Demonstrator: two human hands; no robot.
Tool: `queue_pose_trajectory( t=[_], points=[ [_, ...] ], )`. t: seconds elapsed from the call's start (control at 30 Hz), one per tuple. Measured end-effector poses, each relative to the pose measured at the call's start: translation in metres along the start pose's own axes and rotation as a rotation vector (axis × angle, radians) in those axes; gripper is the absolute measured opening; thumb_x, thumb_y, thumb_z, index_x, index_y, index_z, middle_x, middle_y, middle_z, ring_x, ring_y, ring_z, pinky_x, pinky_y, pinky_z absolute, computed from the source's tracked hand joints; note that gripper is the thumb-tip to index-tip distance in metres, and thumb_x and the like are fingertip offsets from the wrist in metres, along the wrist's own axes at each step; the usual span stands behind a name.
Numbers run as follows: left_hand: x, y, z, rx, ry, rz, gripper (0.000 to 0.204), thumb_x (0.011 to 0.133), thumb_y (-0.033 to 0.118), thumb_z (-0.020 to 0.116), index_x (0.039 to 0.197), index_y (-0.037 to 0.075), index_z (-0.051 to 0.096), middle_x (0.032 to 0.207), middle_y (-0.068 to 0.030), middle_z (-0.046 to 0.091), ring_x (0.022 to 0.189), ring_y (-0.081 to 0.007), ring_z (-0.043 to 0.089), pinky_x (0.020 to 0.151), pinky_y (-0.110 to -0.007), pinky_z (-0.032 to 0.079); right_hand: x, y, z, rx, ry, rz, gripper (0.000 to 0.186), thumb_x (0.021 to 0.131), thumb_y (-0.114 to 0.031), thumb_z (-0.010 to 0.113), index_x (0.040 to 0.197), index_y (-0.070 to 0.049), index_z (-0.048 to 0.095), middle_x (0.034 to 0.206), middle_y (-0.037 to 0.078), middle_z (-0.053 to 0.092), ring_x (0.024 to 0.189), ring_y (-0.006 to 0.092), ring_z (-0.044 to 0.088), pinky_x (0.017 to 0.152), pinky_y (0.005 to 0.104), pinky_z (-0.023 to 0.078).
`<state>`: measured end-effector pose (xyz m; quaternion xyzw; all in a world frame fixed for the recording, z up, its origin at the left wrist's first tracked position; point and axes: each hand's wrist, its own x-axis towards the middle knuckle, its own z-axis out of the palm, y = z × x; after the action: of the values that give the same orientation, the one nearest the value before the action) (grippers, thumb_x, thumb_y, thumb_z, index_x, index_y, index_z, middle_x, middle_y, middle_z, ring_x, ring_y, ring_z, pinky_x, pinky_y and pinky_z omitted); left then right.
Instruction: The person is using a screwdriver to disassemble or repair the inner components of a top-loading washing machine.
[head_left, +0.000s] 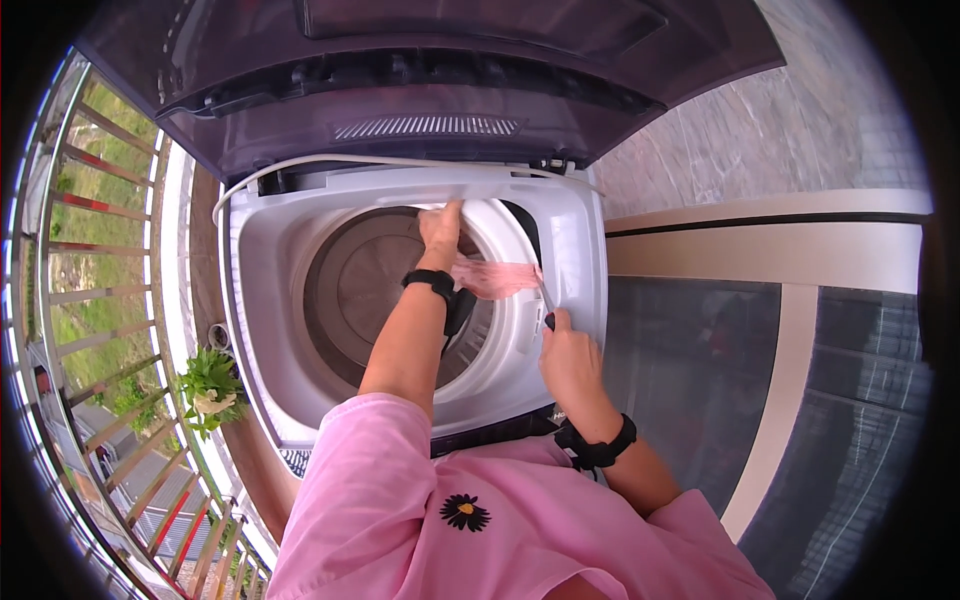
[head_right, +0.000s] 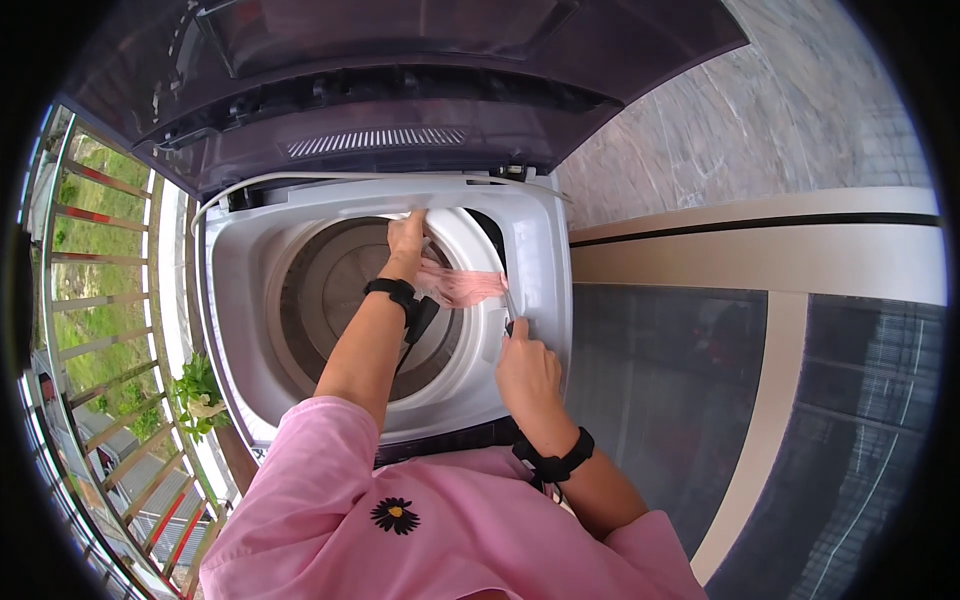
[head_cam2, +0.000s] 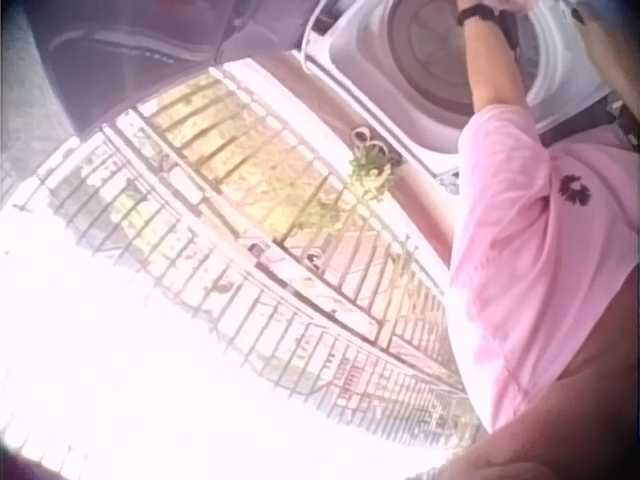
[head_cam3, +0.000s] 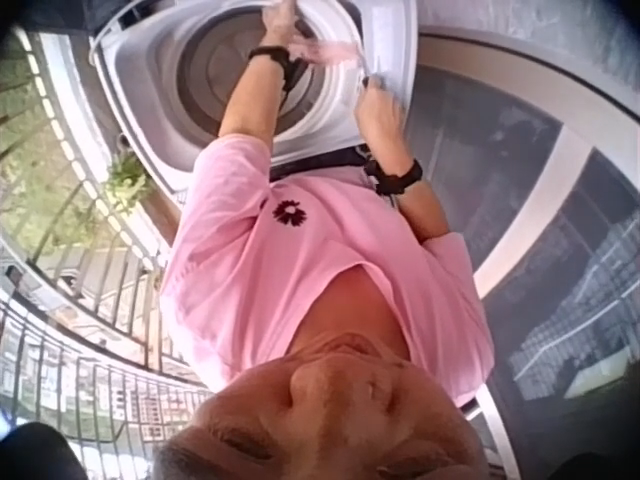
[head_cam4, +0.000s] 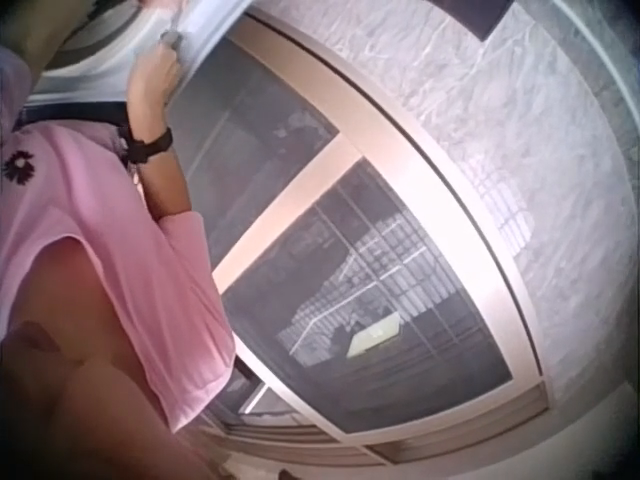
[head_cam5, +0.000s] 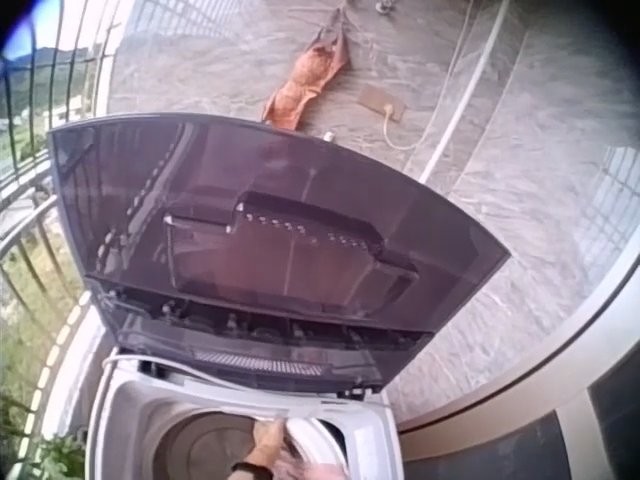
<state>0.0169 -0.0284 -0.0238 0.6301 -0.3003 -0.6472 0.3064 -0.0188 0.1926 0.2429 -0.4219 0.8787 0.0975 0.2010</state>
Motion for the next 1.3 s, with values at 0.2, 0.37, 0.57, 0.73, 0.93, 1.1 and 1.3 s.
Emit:
queue_pose_trajectory(
  t=[0.2, 0.37, 0.57, 0.73, 0.93, 1.1, 1.3],
  points=[
    [-0.032, 0.015, 0.009, 0.065, -0.107, -0.057, 0.052, 0.074, 0.039, 0.07, 0.095, -0.009, 0.068, 0.095, -0.0147, 0.066, 0.083, -0.0221, 0.063, 0.068, -0.035, 0.052, 0.016, 0.004, 0.004, 0.007, 0.04, 0.032, 0.024, 0.095, -0.02, 0.05, 0.109, 0.0, 0.048, 0.074, 0.025, 0.066, 0.074, 0.0467, 0.066, 0.071, 0.0566, 0.051],
    [0.006, -0.008, 0.002, 0.031, 0.002, -0.032, 0.077, 0.066, 0.04, 0.077, 0.113, -0.019, 0.057, 0.107, -0.0297, 0.065, 0.098, -0.0351, 0.066, 0.087, -0.037, 0.05, -0.018, 0.001, -0.009, -0.048, -0.109, 0.027, 0.022, 0.094, -0.018, 0.049, 0.105, 0.001, 0.052, 0.08, 0.026, 0.067, 0.079, 0.0463, 0.066, 0.074, 0.0562, 0.051],
    [-0.015, 0.008, 0.001, 0.021, -0.061, -0.041, 0.058, 0.075, 0.044, 0.069, 0.098, -0.009, 0.067, 0.1, -0.0154, 0.067, 0.088, -0.0235, 0.063, 0.077, -0.036, 0.051, -0.011, 0.008, -0.036, 0.017, -0.212, 0.045, 0.023, 0.092, -0.018, 0.052, 0.099, 0.003, 0.059, 0.088, 0.027, 0.067, 0.088, 0.0431, 0.066, 0.079, 0.0531, 0.05],
    [-0.037, 0.034, -0.005, 0.019, -0.168, -0.107, 0.077, 0.069, 0.047, 0.077, 0.111, -0.015, 0.06, 0.104, -0.0235, 0.065, 0.091, -0.0276, 0.065, 0.08, -0.037, 0.05, -0.019, 0.019, -0.068, 0.391, -0.441, 0.262, 0.027, 0.093, -0.021, 0.052, 0.105, 0.0, 0.063, 0.087, 0.025, 0.067, 0.088, 0.0444, 0.064, 0.079, 0.0506, 0.051],
    [-0.029, 0.024, 0.004, 0.086, -0.179, -0.123, 0.08, 0.075, 0.059, 0.068, 0.119, -0.007, 0.061, 0.113, -0.017, 0.063, 0.1, -0.0257, 0.061, 0.085, -0.037, 0.048, -0.035, 0.028, -0.025, 0.136, -0.153, 0.061, 0.028, 0.093, -0.023, 0.055, 0.115, -0.006, 0.06, 0.085, 0.025, 0.067, 0.087, 0.0436, 0.065, 0.077, 0.0526, 0.05],
    [-0.085, 0.0, -0.003, 0.274, -0.679, -0.325, 0.09, 0.073, 0.068, 0.07, 0.119, -0.009, 0.059, 0.112, -0.0187, 0.064, 0.097, -0.0258, 0.063, 0.085, -0.034, 0.048, -0.039, 0.032, -0.016, 0.07, -0.112, 0.052, 0.027, 0.093, -0.023, 0.056, 0.111, -0.004, 0.059, 0.082, 0.027, 0.066, 0.084, 0.0462, 0.065, 0.076, 0.0534, 0.051],
    [-0.097, -0.013, -0.024, 0.857, -1.379, 0.13, 0.071, 0.081, 0.061, 0.069, 0.106, -0.006, 0.066, 0.094, -0.0111, 0.068, 0.086, -0.0198, 0.064, 0.078, -0.033, 0.05, -0.037, 0.037, -0.007, 0.028, -0.041, -0.044, 0.029, 0.092, -0.021, 0.058, 0.115, -0.004, 0.059, 0.071, 0.021, 0.066, 0.071, 0.0391, 0.068, 0.066, 0.0487, 0.053]
  ],
)
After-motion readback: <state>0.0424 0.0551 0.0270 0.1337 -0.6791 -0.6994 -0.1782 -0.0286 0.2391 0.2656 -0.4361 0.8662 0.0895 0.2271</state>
